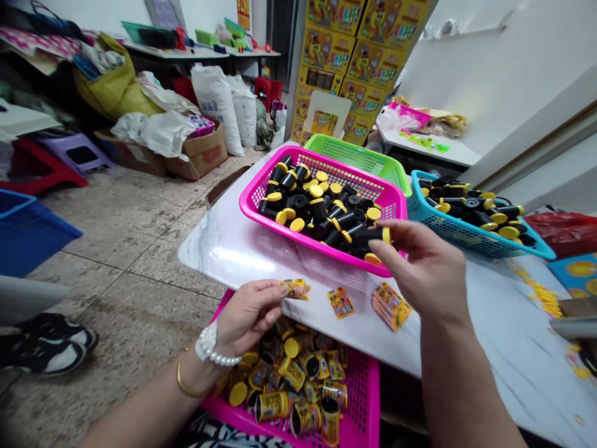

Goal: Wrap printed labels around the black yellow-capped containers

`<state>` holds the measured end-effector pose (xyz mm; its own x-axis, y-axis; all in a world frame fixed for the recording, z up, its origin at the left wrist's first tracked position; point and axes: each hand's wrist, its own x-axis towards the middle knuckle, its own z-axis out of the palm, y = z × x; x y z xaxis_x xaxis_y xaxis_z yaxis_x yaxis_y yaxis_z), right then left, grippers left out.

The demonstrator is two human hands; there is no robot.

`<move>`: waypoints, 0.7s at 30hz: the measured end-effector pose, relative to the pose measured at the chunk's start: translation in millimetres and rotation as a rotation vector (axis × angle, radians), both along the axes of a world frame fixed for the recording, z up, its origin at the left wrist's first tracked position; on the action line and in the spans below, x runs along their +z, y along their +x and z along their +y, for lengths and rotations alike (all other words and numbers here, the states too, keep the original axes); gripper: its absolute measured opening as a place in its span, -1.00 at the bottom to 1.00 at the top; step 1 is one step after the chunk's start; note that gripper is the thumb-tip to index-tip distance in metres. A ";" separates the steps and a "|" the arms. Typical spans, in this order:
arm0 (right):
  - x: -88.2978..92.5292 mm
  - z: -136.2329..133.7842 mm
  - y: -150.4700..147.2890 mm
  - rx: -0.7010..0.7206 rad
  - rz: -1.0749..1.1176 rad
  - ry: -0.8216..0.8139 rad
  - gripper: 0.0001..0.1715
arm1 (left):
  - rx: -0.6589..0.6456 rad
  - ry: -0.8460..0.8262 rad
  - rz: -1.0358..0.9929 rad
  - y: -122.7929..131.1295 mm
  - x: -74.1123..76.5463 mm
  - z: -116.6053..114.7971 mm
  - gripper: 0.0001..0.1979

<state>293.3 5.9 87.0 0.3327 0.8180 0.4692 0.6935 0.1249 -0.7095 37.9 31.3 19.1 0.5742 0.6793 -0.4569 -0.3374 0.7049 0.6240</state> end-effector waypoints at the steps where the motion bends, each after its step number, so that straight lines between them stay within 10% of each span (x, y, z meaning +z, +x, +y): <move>1: -4.9 -15.8 -12.8 0.082 0.232 -0.022 -0.64 | 0.000 -0.015 -0.018 0.9 -0.1 0.4 -0.76; 9: -52.0 -54.9 -59.9 0.170 0.680 -0.194 -0.70 | -0.044 -0.086 -0.134 9.1 -2.1 -0.2 -0.72; 21: -49.1 -56.9 -62.8 0.108 0.595 -0.207 -0.75 | -0.019 -0.071 -0.143 17.0 -3.1 -2.6 -0.75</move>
